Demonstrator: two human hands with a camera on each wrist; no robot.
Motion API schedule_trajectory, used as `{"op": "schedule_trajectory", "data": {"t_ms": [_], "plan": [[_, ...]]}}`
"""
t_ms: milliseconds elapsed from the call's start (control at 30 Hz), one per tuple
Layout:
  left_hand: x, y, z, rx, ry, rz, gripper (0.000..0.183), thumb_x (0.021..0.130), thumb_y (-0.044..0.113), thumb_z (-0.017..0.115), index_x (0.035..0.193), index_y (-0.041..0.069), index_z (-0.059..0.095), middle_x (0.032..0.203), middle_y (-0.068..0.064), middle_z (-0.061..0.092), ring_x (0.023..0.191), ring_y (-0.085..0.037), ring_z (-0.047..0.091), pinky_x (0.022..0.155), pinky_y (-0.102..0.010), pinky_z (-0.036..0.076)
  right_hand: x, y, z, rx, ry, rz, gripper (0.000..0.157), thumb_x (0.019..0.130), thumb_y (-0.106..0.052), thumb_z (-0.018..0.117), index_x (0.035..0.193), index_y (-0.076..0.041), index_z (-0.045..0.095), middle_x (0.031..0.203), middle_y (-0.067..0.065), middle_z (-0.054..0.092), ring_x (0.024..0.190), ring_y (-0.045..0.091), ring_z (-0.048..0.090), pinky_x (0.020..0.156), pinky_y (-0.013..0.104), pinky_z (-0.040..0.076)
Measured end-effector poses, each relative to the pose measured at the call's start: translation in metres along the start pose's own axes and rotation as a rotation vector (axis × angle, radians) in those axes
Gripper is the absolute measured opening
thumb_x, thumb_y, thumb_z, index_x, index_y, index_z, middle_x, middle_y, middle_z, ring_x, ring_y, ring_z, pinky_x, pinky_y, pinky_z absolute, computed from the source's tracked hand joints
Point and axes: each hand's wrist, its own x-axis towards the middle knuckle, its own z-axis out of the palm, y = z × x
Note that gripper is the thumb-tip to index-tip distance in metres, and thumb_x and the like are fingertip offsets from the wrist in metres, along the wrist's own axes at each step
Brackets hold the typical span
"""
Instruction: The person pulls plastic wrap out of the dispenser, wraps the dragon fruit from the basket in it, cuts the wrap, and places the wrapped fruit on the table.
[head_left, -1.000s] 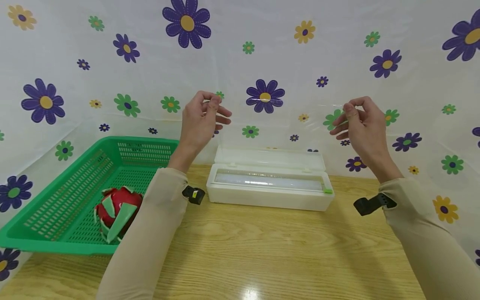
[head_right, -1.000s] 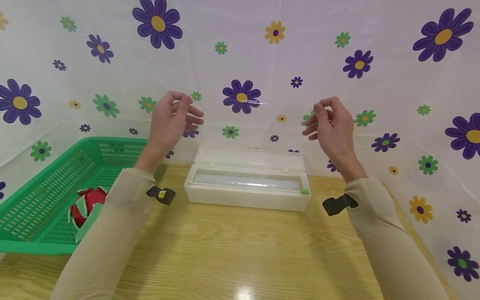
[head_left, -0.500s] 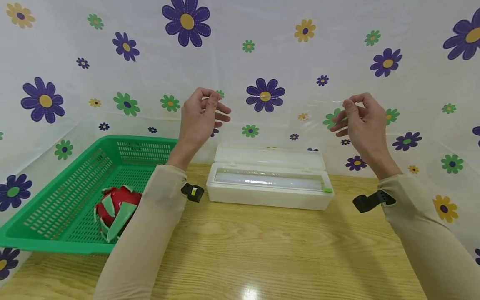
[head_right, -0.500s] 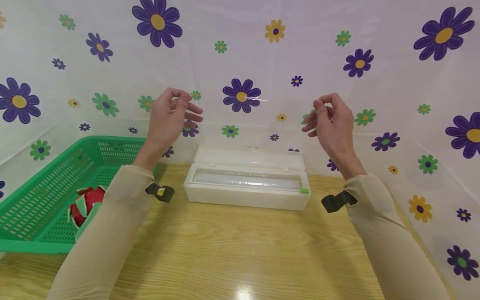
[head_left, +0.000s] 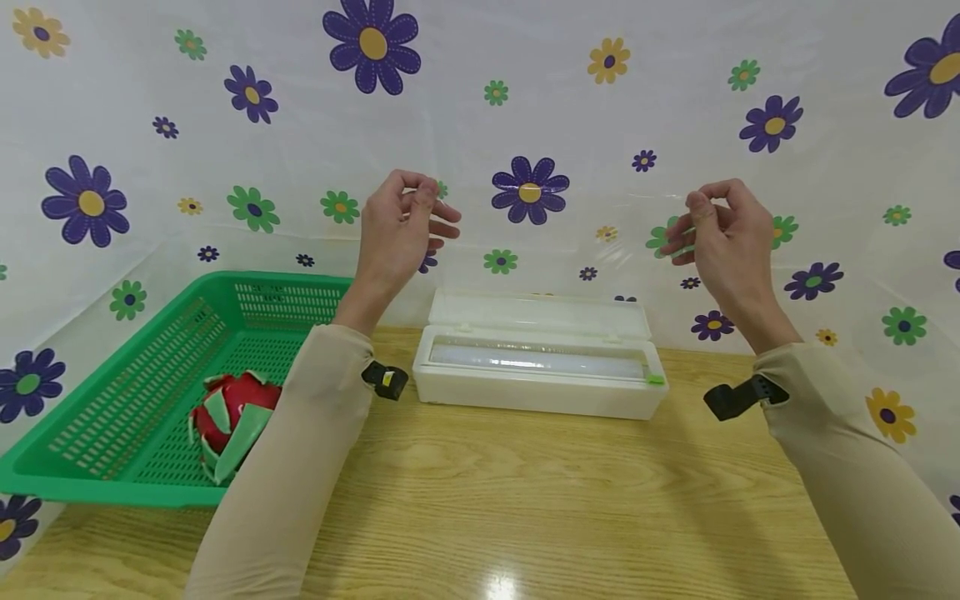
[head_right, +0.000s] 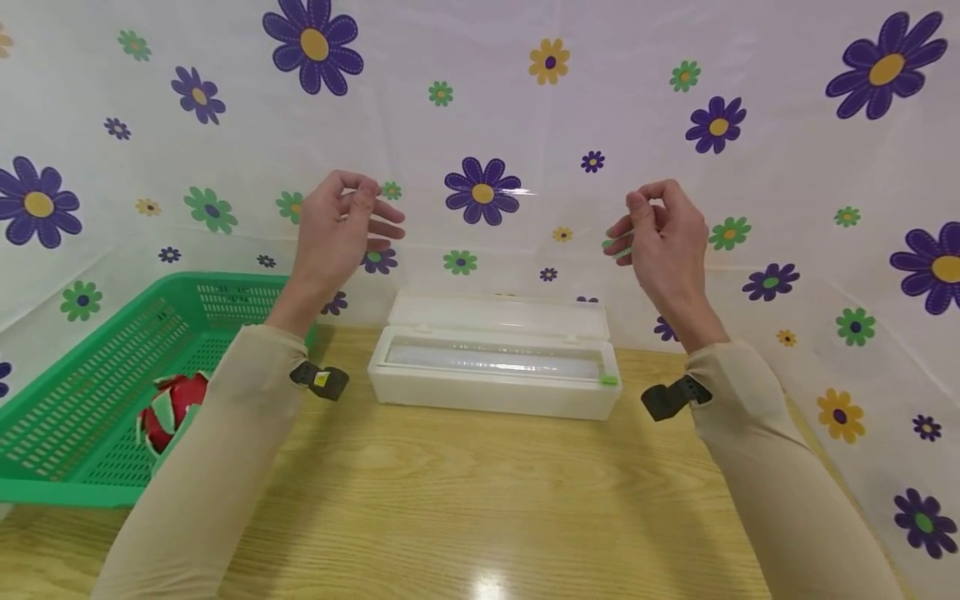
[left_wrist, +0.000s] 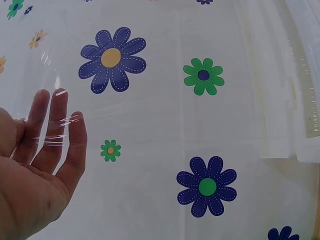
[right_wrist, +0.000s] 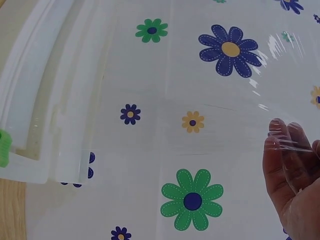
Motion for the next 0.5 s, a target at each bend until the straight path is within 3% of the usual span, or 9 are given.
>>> {"op": "schedule_trajectory", "data": {"t_ms": [500], "plan": [[0.0033,0.0053,-0.0014,0.007,0.008,-0.003,0.031,0.109,0.035,0.045,0.123,0.01,0.056,0.105,-0.013,0.078,0.083,-0.016,0.077,0.076,-0.025,0.061,0.0027,-0.0052,0.0017,-0.043,0.039,-0.002,0.033,0.108,-0.033,0.048,0.126,-0.007,0.056,0.082,-0.024,0.066,0.069,-0.004,0.069,0.069,0.014,0.057]]}}
